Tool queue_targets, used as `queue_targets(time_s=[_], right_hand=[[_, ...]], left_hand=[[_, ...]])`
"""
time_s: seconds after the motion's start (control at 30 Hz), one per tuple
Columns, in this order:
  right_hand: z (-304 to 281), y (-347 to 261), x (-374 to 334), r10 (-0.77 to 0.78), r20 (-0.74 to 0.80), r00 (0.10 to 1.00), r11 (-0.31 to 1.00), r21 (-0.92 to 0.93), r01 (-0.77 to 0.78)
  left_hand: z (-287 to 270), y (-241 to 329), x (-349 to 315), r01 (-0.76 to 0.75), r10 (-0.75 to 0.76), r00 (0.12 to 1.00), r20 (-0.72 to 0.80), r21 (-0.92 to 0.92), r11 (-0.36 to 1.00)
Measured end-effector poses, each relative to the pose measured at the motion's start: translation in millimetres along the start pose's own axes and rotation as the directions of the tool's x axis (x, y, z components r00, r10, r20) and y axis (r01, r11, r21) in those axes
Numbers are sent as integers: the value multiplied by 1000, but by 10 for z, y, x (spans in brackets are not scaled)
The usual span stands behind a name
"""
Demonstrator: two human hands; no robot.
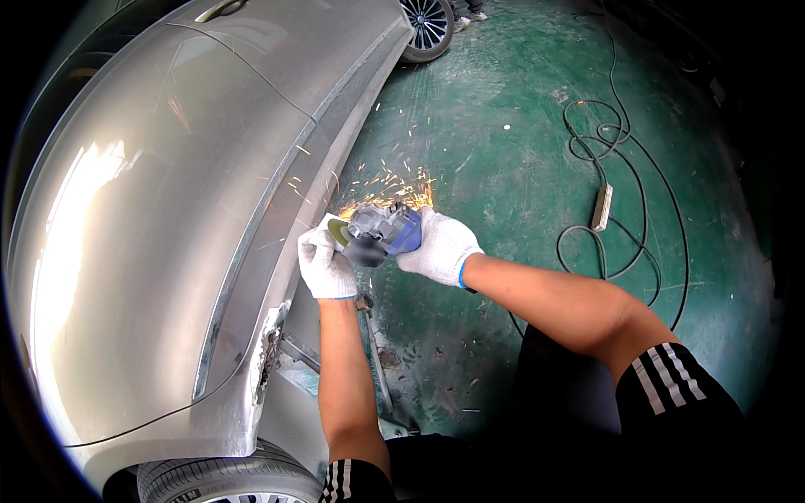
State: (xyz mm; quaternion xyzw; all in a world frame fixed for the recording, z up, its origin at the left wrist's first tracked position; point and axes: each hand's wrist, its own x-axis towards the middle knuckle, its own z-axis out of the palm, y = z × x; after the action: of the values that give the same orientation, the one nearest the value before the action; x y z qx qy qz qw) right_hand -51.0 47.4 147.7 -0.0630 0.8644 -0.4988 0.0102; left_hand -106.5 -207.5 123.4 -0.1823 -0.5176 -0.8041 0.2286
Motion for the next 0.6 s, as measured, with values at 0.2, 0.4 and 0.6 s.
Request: queue_targets(time_s=[0.2,0.4,0.6], right_hand=[[-24,-18,-28,-26,-29,999,999,36,27],[-36,-23,-20,0,9,1000,1000,10,0],[-5,19,7,-12,-3,1000,999,36,13]], left_hand=[[-6,-4,5,-3,3,1000,20,-2,1000],[42,9,-22,-9,9,1000,1,30,999],[44,10,-15,4,-4,1000,10,22,1000]])
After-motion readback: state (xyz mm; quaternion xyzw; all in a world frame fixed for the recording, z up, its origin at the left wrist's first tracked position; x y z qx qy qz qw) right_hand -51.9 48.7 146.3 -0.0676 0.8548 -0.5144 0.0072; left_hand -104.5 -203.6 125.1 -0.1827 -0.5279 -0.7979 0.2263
